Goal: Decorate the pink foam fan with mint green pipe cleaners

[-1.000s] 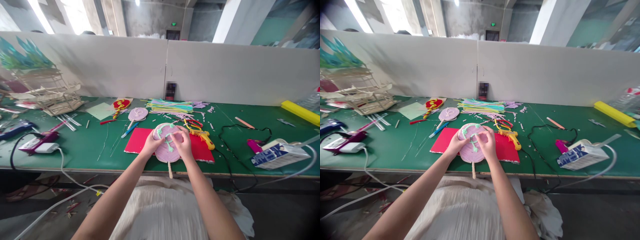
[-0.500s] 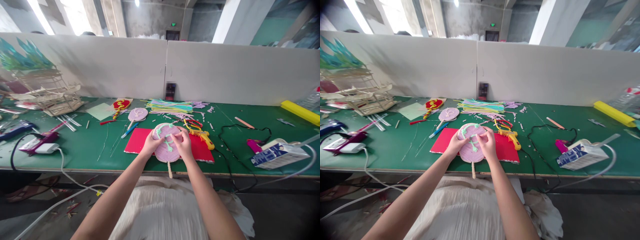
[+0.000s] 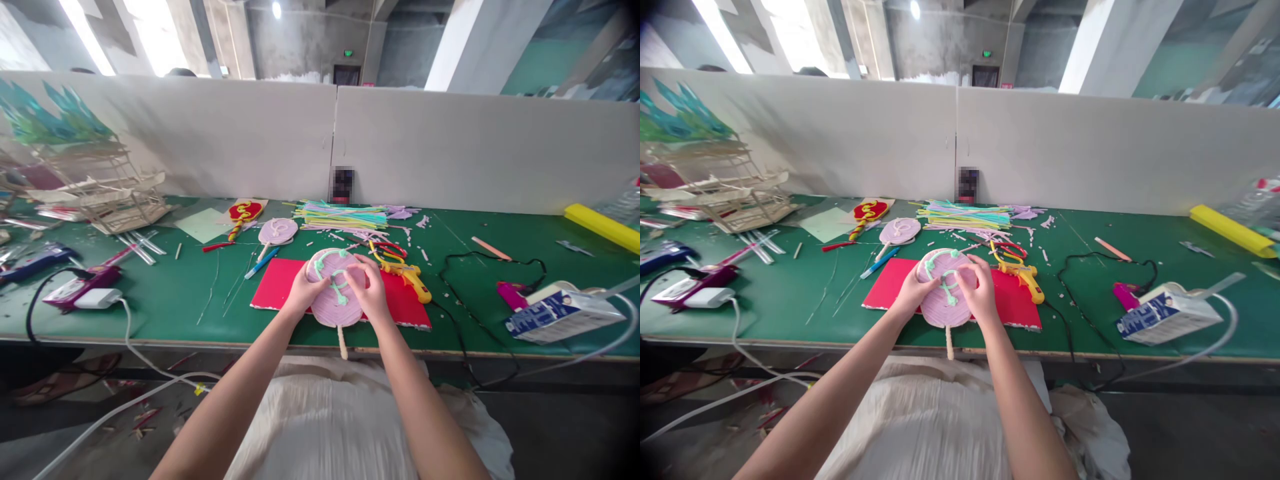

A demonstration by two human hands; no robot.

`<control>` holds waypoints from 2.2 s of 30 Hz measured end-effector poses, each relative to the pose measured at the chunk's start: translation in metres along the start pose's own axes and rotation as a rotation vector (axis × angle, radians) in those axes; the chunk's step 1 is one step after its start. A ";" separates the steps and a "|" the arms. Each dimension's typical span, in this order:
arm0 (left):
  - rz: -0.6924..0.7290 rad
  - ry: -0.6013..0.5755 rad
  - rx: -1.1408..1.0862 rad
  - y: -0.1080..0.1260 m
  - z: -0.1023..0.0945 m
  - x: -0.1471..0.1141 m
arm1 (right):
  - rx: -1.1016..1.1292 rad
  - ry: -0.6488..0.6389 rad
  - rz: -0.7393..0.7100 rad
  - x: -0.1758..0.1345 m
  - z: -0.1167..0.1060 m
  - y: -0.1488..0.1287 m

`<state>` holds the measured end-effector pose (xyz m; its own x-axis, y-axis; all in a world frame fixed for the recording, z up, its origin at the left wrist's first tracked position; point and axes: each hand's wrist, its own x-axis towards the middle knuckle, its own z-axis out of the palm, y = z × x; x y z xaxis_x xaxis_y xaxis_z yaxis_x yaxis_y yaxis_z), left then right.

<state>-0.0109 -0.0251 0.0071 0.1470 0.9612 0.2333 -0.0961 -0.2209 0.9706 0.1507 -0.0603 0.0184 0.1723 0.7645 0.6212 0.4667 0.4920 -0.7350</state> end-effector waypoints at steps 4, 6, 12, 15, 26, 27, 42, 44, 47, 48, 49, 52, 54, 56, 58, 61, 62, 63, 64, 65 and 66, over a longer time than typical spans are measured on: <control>-0.006 -0.032 0.029 0.000 0.001 0.000 | -0.105 -0.088 -0.074 0.005 -0.010 0.003; -0.009 -0.044 0.031 0.000 0.002 0.000 | -0.164 -0.137 -0.140 0.008 -0.014 0.002; -0.029 -0.046 0.036 0.004 0.002 0.000 | -0.225 -0.175 -0.227 0.011 -0.018 -0.005; -0.041 -0.052 0.038 0.007 0.003 -0.002 | -0.199 -0.155 -0.208 0.010 -0.017 -0.006; -0.050 -0.070 0.036 0.012 0.004 -0.003 | -0.162 -0.126 -0.176 0.008 -0.019 -0.004; -0.046 -0.072 0.036 0.012 0.005 -0.003 | -0.160 -0.126 -0.174 0.008 -0.019 -0.005; -0.101 -0.065 -0.039 0.010 0.004 -0.003 | -0.147 -0.103 -0.162 0.007 -0.018 -0.007; -0.110 -0.072 -0.064 0.010 0.003 -0.003 | -0.150 -0.098 -0.163 0.008 -0.018 -0.008; -0.102 -0.111 -0.080 0.013 0.004 -0.005 | -0.155 -0.073 -0.154 0.008 -0.021 -0.009; -0.098 -0.135 -0.083 0.014 0.005 -0.005 | -0.156 -0.063 -0.149 0.008 -0.022 -0.009; -0.097 -0.158 -0.086 0.015 0.005 -0.006 | -0.156 -0.057 -0.144 0.008 -0.023 -0.009; -0.103 -0.189 -0.084 0.015 0.006 -0.006 | -0.154 -0.056 -0.138 0.007 -0.027 -0.009; -0.104 -0.177 -0.079 0.015 0.006 -0.006 | -0.155 -0.058 -0.137 0.007 -0.029 -0.009; -0.107 -0.159 -0.074 0.014 0.006 -0.006 | -0.157 -0.050 -0.134 0.006 -0.029 -0.010; -0.113 -0.145 -0.069 0.014 0.006 -0.006 | -0.157 -0.043 -0.126 0.005 -0.030 -0.011; -0.121 -0.142 -0.073 0.015 0.006 -0.006 | -0.151 -0.048 -0.110 0.004 -0.031 -0.011; -0.122 -0.144 -0.075 0.015 0.006 -0.006 | -0.150 -0.049 -0.106 0.004 -0.031 -0.012; -0.123 -0.145 -0.077 0.015 0.006 -0.006 | -0.149 -0.051 -0.103 0.004 -0.032 -0.012; -0.124 -0.146 -0.079 0.016 0.006 -0.006 | -0.149 -0.051 -0.101 0.004 -0.032 -0.012; -0.124 -0.146 -0.081 0.016 0.006 -0.006 | -0.150 -0.053 -0.099 0.004 -0.032 -0.013; -0.124 -0.147 -0.084 0.016 0.006 -0.006 | -0.150 -0.054 -0.096 0.004 -0.033 -0.013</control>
<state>-0.0071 -0.0354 0.0212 0.3045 0.9444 0.1244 -0.1491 -0.0817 0.9854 0.1737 -0.0774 0.0388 0.0762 0.7402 0.6680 0.6037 0.4990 -0.6218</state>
